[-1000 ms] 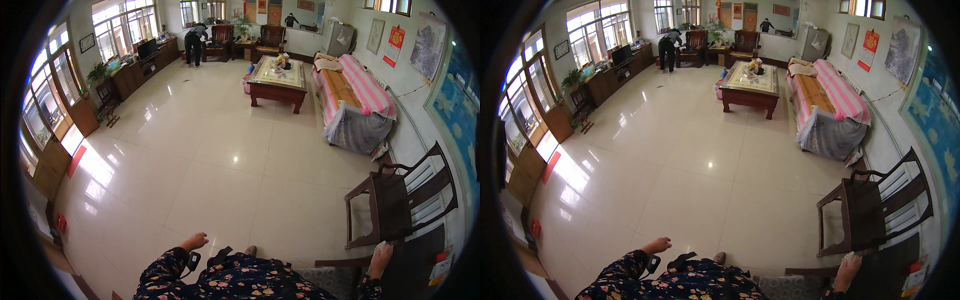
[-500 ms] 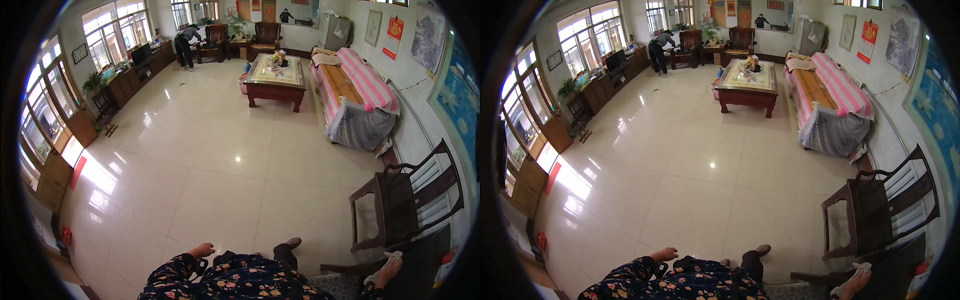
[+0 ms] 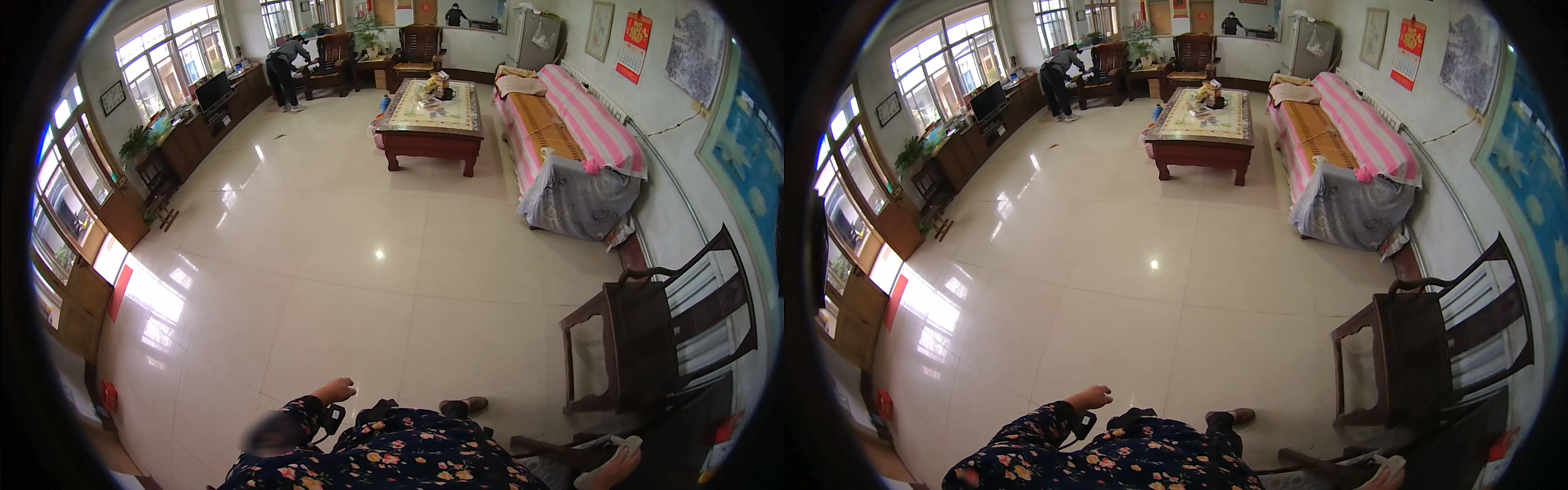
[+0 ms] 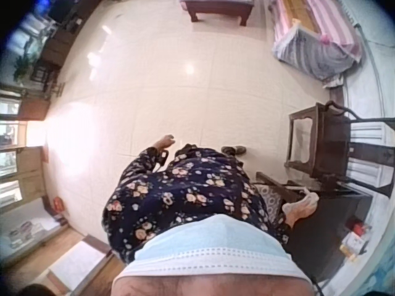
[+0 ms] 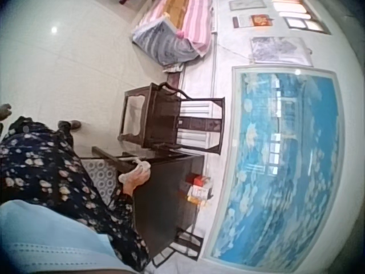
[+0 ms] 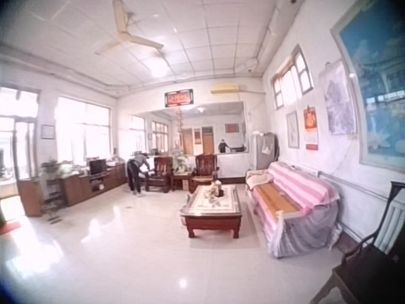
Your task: The person wipes a wooden door with a cloth, then moves to wipe a wooden chair and a dining table. They continue wiping a sofa armrest and a glass-topped coffee table in the living room.
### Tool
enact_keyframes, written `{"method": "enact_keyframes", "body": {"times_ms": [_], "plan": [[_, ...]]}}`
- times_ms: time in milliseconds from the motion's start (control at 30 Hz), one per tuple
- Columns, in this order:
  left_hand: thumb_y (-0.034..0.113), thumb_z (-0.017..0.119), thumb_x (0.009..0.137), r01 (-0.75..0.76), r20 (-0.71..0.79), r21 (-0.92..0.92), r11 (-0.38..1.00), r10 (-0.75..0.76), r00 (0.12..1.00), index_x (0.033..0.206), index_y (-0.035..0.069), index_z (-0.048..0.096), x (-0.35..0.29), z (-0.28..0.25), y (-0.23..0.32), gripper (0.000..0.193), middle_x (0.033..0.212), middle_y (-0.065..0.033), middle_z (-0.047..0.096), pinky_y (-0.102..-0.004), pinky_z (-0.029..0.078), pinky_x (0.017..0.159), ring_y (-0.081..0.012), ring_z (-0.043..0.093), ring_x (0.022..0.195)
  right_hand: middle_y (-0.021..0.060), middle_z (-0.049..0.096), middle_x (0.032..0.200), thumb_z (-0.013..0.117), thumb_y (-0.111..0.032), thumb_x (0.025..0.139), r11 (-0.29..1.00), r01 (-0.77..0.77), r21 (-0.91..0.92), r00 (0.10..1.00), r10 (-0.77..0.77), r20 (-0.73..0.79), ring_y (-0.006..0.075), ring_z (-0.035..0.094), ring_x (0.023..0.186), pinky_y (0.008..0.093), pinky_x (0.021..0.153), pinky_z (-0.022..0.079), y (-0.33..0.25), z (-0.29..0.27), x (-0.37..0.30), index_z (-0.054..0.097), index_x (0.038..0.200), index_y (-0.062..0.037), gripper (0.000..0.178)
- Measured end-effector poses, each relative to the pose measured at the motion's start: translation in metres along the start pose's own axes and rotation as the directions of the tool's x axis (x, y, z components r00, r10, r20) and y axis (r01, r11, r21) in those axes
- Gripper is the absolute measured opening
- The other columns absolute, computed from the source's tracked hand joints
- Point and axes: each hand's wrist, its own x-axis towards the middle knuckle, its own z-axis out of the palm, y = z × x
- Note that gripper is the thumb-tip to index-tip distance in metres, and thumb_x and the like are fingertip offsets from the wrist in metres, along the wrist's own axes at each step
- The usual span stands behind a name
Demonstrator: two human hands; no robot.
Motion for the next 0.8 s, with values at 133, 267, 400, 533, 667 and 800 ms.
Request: {"method": "enact_keyframes", "body": {"times_ms": [133,267,400,533,667,800], "plan": [[0.033,0.058,0.085,-0.077,0.002,-0.033,0.997,0.077,0.997,0.118,-0.003,0.062,0.037,-0.010,0.046,0.049,0.120,-0.0242,0.062,-0.0429,0.045,0.100,-0.0393,0.057,0.114,0.0205,0.057,0.100,0.042,-0.056,0.096,0.975,0.218,0.031,0.974,-0.215,-0.064,0.0344,0.057,0.076,0.0507,0.069,0.048,-0.012,-0.006,0.015,0.046,0.122,-0.0015,0.060],[0.033,0.058,0.085,-0.022,0.025,-0.054,0.998,0.023,0.999,0.117,-0.003,0.062,0.073,-0.012,0.087,0.049,0.119,-0.0240,0.063,-0.0429,0.045,0.099,-0.0394,0.058,0.114,0.0202,0.060,0.093,0.048,-0.048,0.097,0.997,0.004,0.078,0.997,0.002,-0.073,0.0354,0.058,0.076,0.0478,0.071,0.048,-0.025,-0.003,0.017,0.058,0.107,0.0016,0.051],[0.033,0.057,0.084,-0.052,0.060,0.021,0.998,0.050,0.997,0.117,-0.003,0.062,0.105,-0.009,0.129,0.049,0.119,-0.0244,0.063,-0.0432,0.045,0.100,-0.0392,0.058,0.114,0.0186,0.059,0.093,0.054,-0.046,0.094,0.934,-0.322,0.155,0.944,0.329,-0.019,0.0372,0.059,0.082,0.0485,0.072,0.046,-0.029,0.002,0.017,0.058,0.101,-0.0005,0.046],[0.032,0.057,0.085,-0.123,0.119,0.119,0.985,0.109,0.987,0.117,-0.003,0.062,0.144,-0.010,0.177,0.048,0.119,-0.0243,0.063,-0.0436,0.045,0.100,-0.0390,0.058,0.114,0.0191,0.048,0.074,0.057,-0.030,0.092,0.920,-0.279,0.275,0.945,0.314,-0.093,0.0396,0.050,0.066,0.0484,0.059,0.041,-0.022,0.010,0.029,0.053,0.080,-0.0008,0.032],[0.032,0.056,0.085,-0.222,0.153,0.096,0.970,0.206,0.967,0.116,-0.003,0.062,0.187,-0.016,0.232,0.047,0.118,-0.0245,0.063,-0.0441,0.045,0.099,-0.0394,0.058,0.113,0.0196,0.049,0.086,0.056,-0.028,0.093,0.929,-0.297,0.223,0.944,0.320,-0.077,0.0387,0.051,0.076,0.0470,0.068,0.041,-0.011,0.016,0.037,0.054,0.090,-0.0009,0.027],[0.032,0.057,0.085,-0.282,0.174,0.110,0.953,0.261,0.950,0.117,-0.003,0.062,0.225,-0.028,0.295,0.047,0.117,-0.0249,0.063,-0.0444,0.045,0.099,-0.0400,0.058,0.113,0.0202,0.051,0.097,0.054,-0.025,0.094,0.938,-0.299,0.176,0.947,0.315,-0.071,0.0378,0.052,0.087,0.0457,0.077,0.042,0.007,0.026,0.030,0.054,0.100,-0.0010,0.024]]}}
